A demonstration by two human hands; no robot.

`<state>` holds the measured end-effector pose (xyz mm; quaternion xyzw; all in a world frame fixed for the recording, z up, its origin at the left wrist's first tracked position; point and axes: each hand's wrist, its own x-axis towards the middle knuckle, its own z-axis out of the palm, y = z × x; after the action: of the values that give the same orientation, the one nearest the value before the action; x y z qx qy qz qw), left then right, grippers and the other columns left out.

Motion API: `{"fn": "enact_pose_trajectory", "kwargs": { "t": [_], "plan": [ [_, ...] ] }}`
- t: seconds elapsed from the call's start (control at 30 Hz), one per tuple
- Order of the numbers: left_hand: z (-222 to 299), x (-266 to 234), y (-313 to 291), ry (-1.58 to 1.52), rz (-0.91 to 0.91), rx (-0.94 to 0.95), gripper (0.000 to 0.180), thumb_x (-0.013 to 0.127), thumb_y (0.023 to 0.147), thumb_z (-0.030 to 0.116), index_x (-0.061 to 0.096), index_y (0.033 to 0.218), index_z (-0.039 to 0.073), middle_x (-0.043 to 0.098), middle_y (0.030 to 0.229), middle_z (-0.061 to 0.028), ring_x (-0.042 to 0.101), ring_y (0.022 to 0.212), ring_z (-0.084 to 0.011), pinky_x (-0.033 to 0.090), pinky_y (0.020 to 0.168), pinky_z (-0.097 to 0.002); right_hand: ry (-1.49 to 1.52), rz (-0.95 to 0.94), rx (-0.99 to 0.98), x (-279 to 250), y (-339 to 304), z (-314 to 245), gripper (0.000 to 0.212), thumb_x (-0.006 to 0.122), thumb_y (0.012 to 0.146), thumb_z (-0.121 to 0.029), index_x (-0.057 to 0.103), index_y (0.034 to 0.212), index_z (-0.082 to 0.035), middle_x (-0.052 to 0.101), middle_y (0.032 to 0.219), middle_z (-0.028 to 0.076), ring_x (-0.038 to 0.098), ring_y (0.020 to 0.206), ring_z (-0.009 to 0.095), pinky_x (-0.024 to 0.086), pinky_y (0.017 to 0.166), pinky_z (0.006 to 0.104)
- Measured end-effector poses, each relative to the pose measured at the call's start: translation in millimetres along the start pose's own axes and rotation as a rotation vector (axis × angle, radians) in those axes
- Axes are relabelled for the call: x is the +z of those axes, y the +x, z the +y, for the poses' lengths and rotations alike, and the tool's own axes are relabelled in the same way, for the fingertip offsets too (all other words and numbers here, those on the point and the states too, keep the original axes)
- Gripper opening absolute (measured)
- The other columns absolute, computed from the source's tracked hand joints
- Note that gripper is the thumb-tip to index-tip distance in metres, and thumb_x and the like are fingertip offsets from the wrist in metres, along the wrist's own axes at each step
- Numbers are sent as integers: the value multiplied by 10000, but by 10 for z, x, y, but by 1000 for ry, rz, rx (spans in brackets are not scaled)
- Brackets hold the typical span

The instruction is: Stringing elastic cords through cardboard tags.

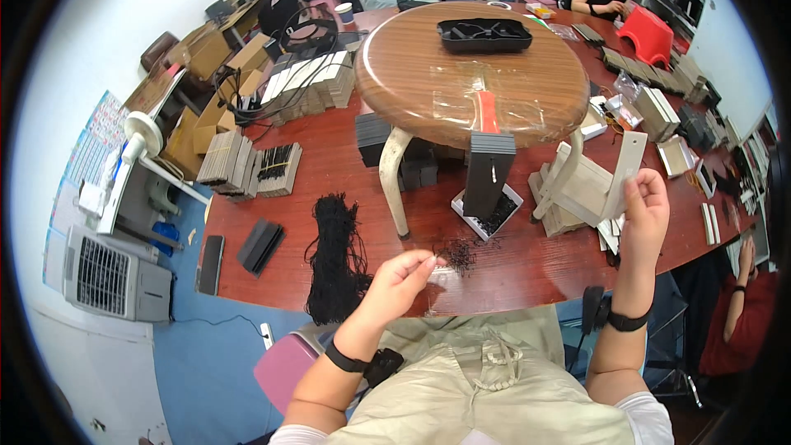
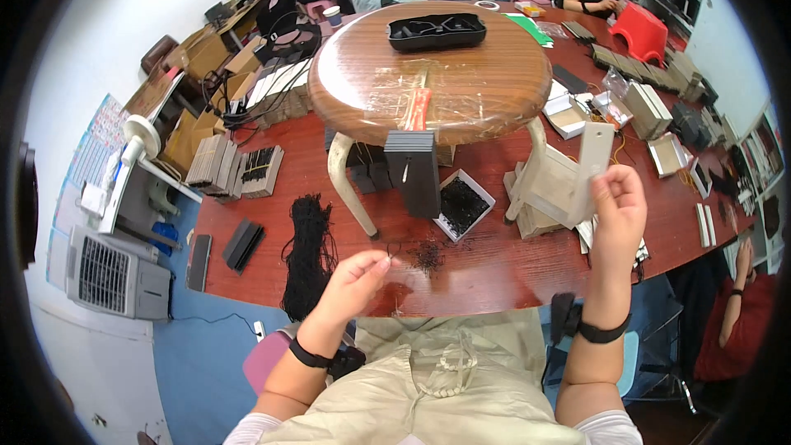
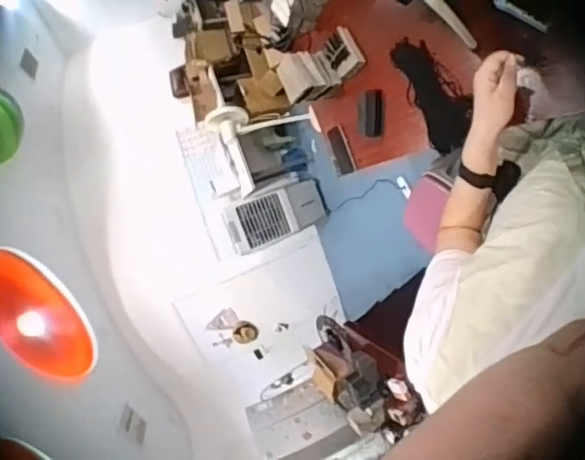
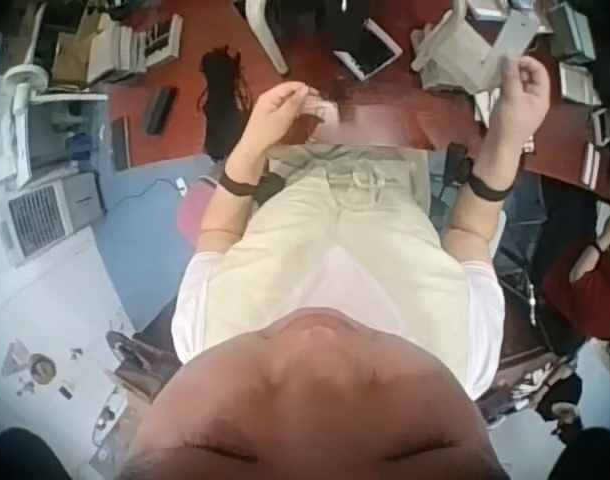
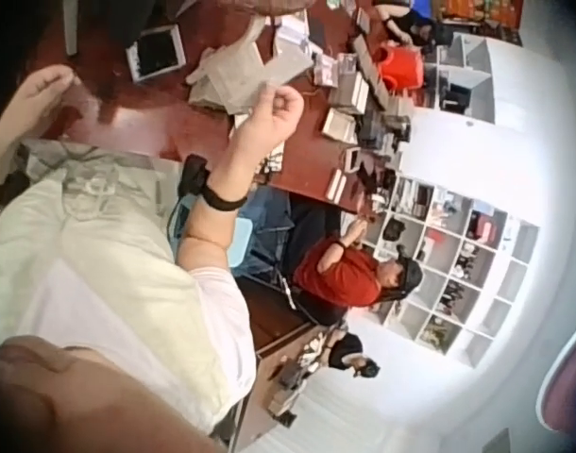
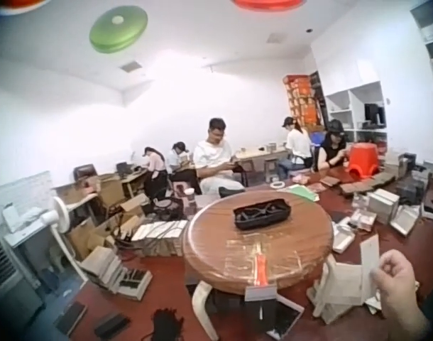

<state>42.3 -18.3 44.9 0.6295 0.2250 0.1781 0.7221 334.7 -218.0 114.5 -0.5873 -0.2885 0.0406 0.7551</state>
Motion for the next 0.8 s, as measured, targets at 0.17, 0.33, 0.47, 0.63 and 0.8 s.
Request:
{"fn": "enact_pose_trajectory", "kwargs": {
  "t": [0.17,0.33,0.47,0.63,0.8],
  "plan": [
    [718,124,36,-14,-91,73,157,540,945,98,604,1040,-10,613,943,4,508,814,-30,421,718,-188,233,-473,101,1090,-446,-485,178,644,849,-28,482,920,-42,595,838,35,554,645,57,454,564,215],
    [1274,323,16,-115,-117,340,105,511,930,13,590,992,-18,609,935,-17,501,810,-47,421,711,-204,52,-471,-23,1327,-499,-340,184,645,850,-17,476,924,-28,598,792,22,556,660,49,447,560,186],
    [1477,419,70,74,-101,449,88,518,908,13,582,945,-34,619,909,-65,528,792,-82,435,690,-227,125,-276,-9,1363,-580,-368,166,637,873,-50,483,926,-20,588,767,17,544,665,38,431,557,176],
    [1436,436,176,123,-118,399,121,544,918,71,609,981,-8,618,884,1,436,660,2,359,598,-152,157,-367,8,1380,-518,-328,180,643,866,-39,478,936,-21,585,809,22,550,731,40,438,587,186],
    [1301,389,242,14,-66,259,123,546,933,103,616,949,3,553,777,53,433,668,-10,359,596,-176,-56,-216,-219,1528,-540,-237,394,761,744,-98,474,1003,-21,572,879,85,574,756,157,467,602,291]
  ]
}}
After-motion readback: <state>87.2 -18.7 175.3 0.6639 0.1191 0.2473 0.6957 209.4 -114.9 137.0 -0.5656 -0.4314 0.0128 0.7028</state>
